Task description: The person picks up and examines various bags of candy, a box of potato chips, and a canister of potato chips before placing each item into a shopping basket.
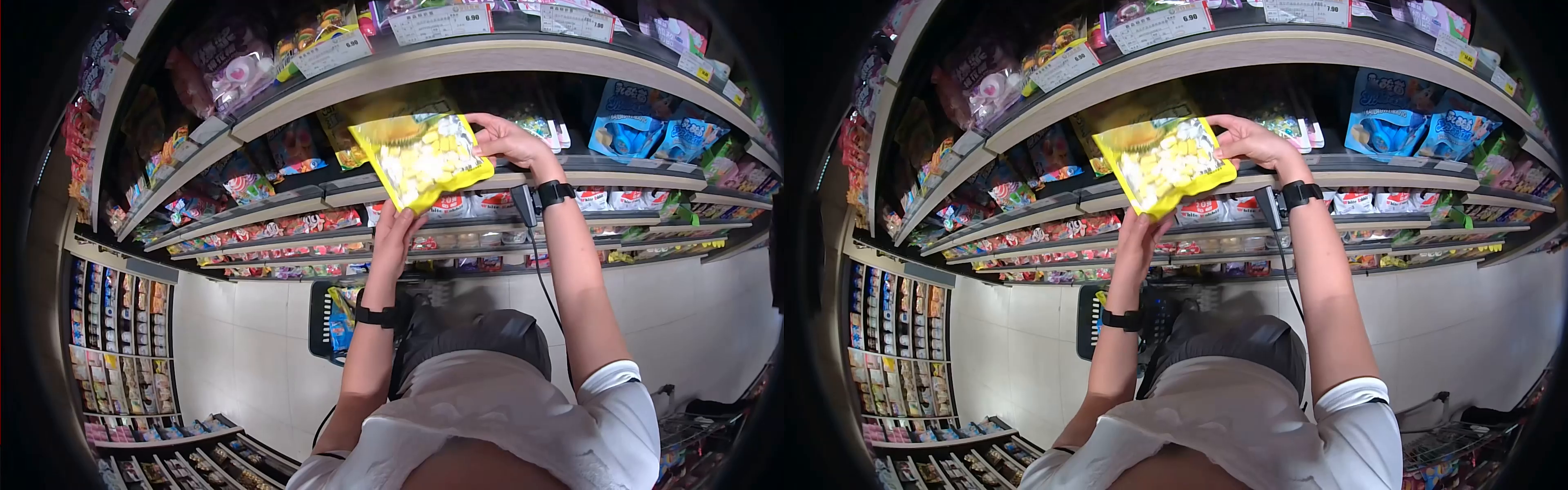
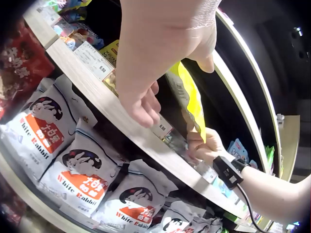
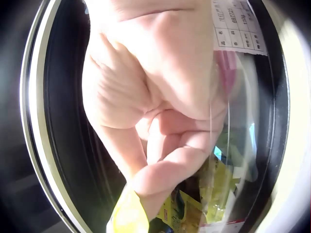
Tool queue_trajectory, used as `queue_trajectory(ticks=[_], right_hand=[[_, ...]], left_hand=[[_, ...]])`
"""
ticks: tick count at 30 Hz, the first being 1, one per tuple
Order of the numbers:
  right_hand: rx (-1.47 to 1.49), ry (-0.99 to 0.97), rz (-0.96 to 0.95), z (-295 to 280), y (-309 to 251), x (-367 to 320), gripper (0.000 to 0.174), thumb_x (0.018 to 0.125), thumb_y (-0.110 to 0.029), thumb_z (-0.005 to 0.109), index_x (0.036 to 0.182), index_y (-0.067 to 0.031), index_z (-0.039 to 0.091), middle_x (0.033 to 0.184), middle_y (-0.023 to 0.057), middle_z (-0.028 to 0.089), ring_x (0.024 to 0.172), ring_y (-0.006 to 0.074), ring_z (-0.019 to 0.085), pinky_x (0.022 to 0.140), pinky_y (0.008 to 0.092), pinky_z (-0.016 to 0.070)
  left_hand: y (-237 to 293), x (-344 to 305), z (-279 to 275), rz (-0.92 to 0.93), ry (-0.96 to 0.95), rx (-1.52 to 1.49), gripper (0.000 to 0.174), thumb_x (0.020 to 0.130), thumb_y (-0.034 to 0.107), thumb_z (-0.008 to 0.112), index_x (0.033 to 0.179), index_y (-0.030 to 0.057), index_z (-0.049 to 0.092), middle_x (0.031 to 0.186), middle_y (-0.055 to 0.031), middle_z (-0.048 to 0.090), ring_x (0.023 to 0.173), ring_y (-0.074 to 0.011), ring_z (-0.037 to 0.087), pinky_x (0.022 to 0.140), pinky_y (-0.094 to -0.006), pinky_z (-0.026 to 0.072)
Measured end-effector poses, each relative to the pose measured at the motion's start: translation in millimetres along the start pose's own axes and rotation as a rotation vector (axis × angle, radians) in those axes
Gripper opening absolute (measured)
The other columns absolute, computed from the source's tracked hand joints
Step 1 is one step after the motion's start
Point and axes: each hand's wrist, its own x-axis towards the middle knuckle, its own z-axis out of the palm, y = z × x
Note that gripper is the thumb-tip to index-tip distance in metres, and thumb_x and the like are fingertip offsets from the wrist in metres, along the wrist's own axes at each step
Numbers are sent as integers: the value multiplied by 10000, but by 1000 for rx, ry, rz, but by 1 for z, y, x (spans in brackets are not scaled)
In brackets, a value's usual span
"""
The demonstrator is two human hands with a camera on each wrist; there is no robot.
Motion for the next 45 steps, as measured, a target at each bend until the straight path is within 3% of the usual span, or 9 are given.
queue_trajectory(ticks=[6, 18, 23, 26, 33, 35, 36, 39, 45], right_hand=[[-125, -54, 88, 1, -4, 6, 488, 910, -124, 702, 1364, -29, 553, 1055, 109, 735, 864, 108, 703, 717, 207, 569], [-115, 82, 70, -5, 4, 13, 510, 977, -214, 639, 1395, 44, 503, 1168, 124, 680, 984, 146, 666, 796, 237, 569], [-86, 114, 62, -1, 3, 12, 513, 977, -246, 645, 1393, 22, 514, 1118, 108, 694, 940, 140, 680, 750, 239, 578], [-66, 121, 62, 0, 2, 11, 515, 981, -244, 640, 1398, 28, 508, 1129, 115, 694, 940, 144, 684, 754, 243, 581], [-79, 88, 91, 0, -3, 8, 515, 993, -230, 621, 1416, 29, 482, 1133, 123, 688, 908, 136, 686, 765, 247, 591], [-84, 95, 101, 2, -4, 7, 518, 1002, -224, 605, 1436, 19, 462, 1137, 127, 684, 853, 115, 681, 763, 236, 593], [-82, 92, 102, 2, -3, 7, 518, 1002, -224, 605, 1436, 19, 462, 1137, 127, 684, 853, 115, 681, 763, 236, 593], [-82, 89, 99, 1, -3, 7, 518, 1004, -233, 611, 1428, 27, 466, 1112, 115, 697, 853, 111, 693, 760, 233, 597], [-79, 90, 96, -1, -1, 9, 507, 1013, -225, 595, 1431, 30, 463, 1106, 123, 701, 821, 93, 695, 744, 215, 606]], left_hand=[[-4, -11, 8, -60, 54, -61, 373, 1011, 102, 588, 1350, 17, 459, 1270, -97, 626, 1062, -151, 653, 809, -280, 557], [2, -44, -7, -80, 114, 49, 284, 978, 108, 625, 1248, 59, 549, 1012, 27, 643, 699, -5, 456, 555, -191, 311], [17, -52, 11, -85, 28, -201, 450, 1009, 129, 551, 1433, 46, 424, 1358, -99, 572, 1187, -185, 589, 969, -339, 479], [12, -53, 3, -154, -26, -302, 506, 1024, 146, 504, 1494, 50, 341, 1495, -123, 460, 1395, -274, 443, 1144, -452, 360], [-2, -57, 4, -263, -97, -449, 510, 1019, 196, 480, 1493, 60, 350, 1471, -113, 493, 1358, -289, 485, 1120, -453, 392], [-16, -60, -4, -353, -67, -634, 431, 1018, 269, 467, 1392, 56, 443, 1276, -119, 599, 1104, -280, 638, 925, -439, 519], [-19, -60, -8, -333, -179, -597, 375, 1005, 327, 505, 1239, 35, 502, 1012, -87, 612, 834, -242, 641, 712, -374, 504], [-20, -66, 5, -307, -453, -829, 442, 988, 460, 530, 1124, 41, 499, 818, -36, 545, 542, -179, 518, 537, -291, 393], [-28, -63, 7, -441, -538, -1070, 343, 1043, 377, 434, 805, 130, 446, 517, 43, 481, 395, -78, 441, 459, -245, 360]])
